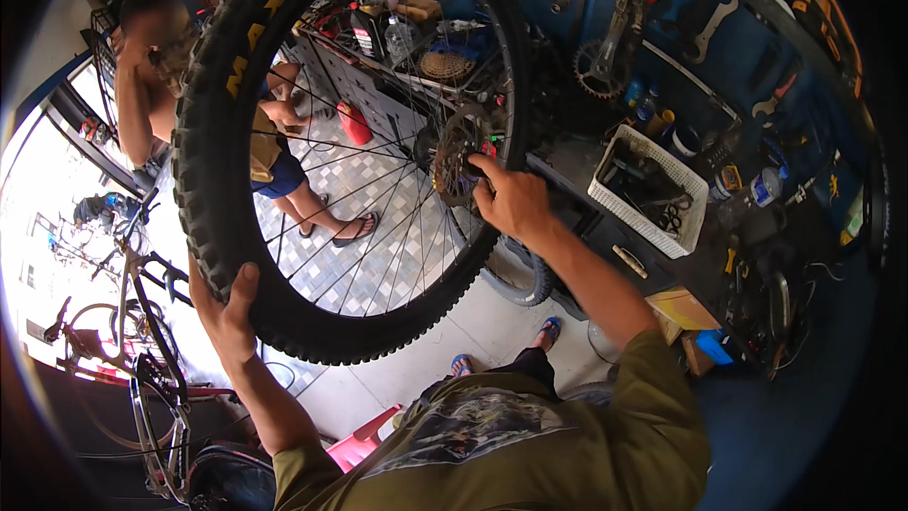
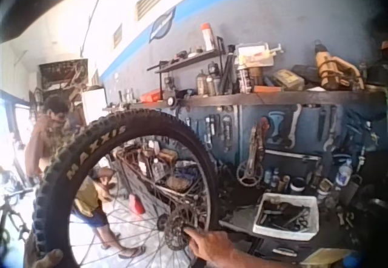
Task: The person picks up a bicycle wheel and wipes the tire and rim with a cloth. They rotate the wheel to clean different sections of the tire and rim, then place the wheel back on the floor.
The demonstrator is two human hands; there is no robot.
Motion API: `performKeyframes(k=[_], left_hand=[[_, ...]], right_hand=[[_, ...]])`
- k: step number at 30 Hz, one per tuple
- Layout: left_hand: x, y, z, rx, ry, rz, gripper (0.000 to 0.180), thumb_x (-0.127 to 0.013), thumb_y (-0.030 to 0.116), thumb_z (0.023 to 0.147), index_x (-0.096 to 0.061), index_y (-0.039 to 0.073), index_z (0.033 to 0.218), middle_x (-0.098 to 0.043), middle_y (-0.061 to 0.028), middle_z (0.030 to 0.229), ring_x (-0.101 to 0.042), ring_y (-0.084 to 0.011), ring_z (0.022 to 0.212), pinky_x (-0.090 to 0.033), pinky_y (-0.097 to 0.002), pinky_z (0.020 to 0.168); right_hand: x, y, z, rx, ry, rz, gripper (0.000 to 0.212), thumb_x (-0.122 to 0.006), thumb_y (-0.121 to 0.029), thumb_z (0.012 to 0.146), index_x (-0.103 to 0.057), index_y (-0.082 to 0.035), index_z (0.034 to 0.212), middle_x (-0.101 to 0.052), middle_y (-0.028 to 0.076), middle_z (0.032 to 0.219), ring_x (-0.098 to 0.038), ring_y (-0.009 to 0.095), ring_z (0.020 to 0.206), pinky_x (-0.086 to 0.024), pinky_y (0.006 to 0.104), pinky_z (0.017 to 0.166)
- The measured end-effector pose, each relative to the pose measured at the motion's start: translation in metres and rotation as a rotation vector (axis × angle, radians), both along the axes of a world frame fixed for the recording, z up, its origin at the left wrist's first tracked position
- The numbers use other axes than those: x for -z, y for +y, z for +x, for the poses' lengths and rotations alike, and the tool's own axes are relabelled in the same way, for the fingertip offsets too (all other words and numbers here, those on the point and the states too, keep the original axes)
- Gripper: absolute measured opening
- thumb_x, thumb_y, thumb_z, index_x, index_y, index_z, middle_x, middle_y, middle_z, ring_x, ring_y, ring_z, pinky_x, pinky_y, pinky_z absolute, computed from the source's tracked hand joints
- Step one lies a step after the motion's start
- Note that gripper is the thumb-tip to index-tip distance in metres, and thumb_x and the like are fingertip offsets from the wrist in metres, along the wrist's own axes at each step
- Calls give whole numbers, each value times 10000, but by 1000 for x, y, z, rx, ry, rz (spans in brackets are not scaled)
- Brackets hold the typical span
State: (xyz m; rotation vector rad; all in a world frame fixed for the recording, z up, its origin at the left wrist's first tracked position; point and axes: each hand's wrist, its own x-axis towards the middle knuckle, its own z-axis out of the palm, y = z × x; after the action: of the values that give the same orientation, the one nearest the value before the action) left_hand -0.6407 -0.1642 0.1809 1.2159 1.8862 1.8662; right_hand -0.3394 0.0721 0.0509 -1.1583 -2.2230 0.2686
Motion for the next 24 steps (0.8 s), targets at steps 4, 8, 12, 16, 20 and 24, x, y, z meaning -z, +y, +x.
performKeyframes(k=[4,8,12,16,20,24], left_hand=[[0,-5,2,14,20,-25,786,-811,212,816,-491,-44,1487,-639,-168,1314,-612,-267,1177,-441,-380,1063],[5,-9,-1,7,22,-20,827,-818,227,794,-477,-33,1501,-638,-162,1298,-618,-265,1151,-457,-379,1039],[2,-9,6,13,25,-7,842,-825,229,794,-466,-37,1508,-633,-162,1305,-615,-262,1152,-458,-376,1040],[-1,-11,15,14,51,15,857,-830,233,800,-450,-45,1515,-625,-162,1320,-607,-261,1167,-451,-375,1050],[-3,-15,16,82,81,17,867,-826,241,811,-430,-50,1526,-617,-167,1336,-600,-259,1182,-444,-376,1059],[10,-10,-4,99,113,26,852,-814,235,835,-421,-41,1538,-618,-162,1338,-595,-263,1203,-443,-378,1066]], right_hand=[[24,1,-18,-266,784,-186,348,-638,-126,951,-677,-106,1296,-717,58,818,-676,234,654,-538,378,634],[26,-5,28,-401,1578,-1455,179,-613,-240,987,-635,-88,895,-536,28,629,-468,141,540,-387,285,549],[25,-8,42,-561,1533,-1462,357,-519,-351,1037,-507,-121,763,-390,-4,576,-338,117,501,-283,288,502],[47,2,17,-833,1632,-1566,220,-544,-275,1036,-560,-87,924,-496,-2,638,-394,112,508,-308,302,504],[32,6,9,-615,1539,-1371,222,-542,-227,1028,-574,-72,871,-507,5,654,-452,114,526,-359,303,509],[38,-15,-8,-174,743,-257,396,-581,-248,984,-664,-1,1283,-646,84,740,-618,182,600,-513,371,575]])
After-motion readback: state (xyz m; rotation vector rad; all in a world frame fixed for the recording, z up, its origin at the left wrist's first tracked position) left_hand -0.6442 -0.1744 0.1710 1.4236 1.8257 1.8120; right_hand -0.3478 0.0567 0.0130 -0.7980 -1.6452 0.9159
